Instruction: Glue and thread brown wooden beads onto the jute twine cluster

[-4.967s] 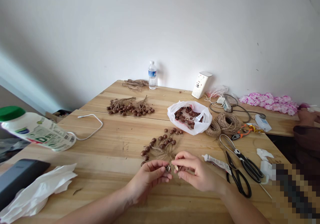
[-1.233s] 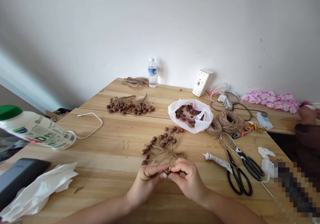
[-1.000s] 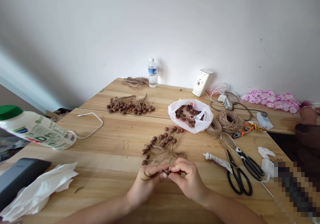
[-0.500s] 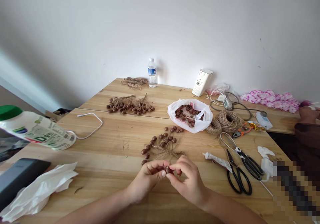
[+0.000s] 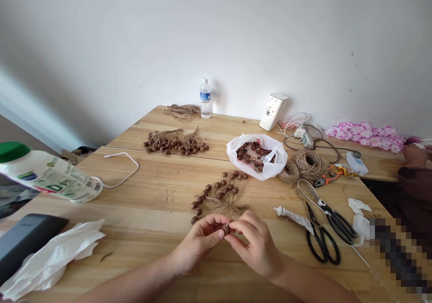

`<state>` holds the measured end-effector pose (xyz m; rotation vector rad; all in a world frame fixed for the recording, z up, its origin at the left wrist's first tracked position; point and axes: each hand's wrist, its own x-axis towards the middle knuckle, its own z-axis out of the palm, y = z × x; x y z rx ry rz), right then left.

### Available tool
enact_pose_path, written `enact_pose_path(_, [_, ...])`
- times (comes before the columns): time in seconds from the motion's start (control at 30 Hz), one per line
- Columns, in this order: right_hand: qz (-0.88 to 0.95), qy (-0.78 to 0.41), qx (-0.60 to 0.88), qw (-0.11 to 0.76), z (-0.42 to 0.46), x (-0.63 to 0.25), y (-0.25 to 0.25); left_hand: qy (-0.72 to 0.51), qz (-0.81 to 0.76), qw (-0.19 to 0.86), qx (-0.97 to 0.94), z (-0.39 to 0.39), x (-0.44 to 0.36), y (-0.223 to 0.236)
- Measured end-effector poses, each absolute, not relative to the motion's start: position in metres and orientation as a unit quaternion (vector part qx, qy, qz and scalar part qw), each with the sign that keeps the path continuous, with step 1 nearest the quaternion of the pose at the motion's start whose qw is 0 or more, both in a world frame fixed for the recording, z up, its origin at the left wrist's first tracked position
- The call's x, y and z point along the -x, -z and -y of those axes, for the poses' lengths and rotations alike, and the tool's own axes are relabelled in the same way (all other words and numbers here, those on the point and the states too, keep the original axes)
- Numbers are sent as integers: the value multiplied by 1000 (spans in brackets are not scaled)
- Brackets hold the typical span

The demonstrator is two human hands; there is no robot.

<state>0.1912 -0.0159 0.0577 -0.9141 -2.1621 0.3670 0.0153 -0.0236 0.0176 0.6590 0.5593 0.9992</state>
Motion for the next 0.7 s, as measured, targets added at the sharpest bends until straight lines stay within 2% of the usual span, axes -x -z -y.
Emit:
enact_pose_path(0.1, [838, -160, 365, 374, 15, -191, -59, -474, -277, 765, -338, 23, -14, -18])
enact_pose_path(0.2, [813, -227, 398, 358, 13, -193, -62, -485, -309, 729, -371, 23, -13, -21])
enact_pose_path(0.33, [665, -462, 461, 364, 5, -199, -68, -493, -345, 687, -408, 25, -13, -23])
enact_pose_path(0.47, [408, -692, 408, 433, -7, -203, -73, -501, -365, 646, -446, 26, -13, -21])
enact_pose_path(0.57, [316, -751, 365, 450, -12, -205, -72, -502, -370, 624, -470, 25, -13, -19])
enact_pose_path(0.7, [289, -771, 346, 450, -12, -205, -69, -499, -371, 612, -488, 24, -14, -18])
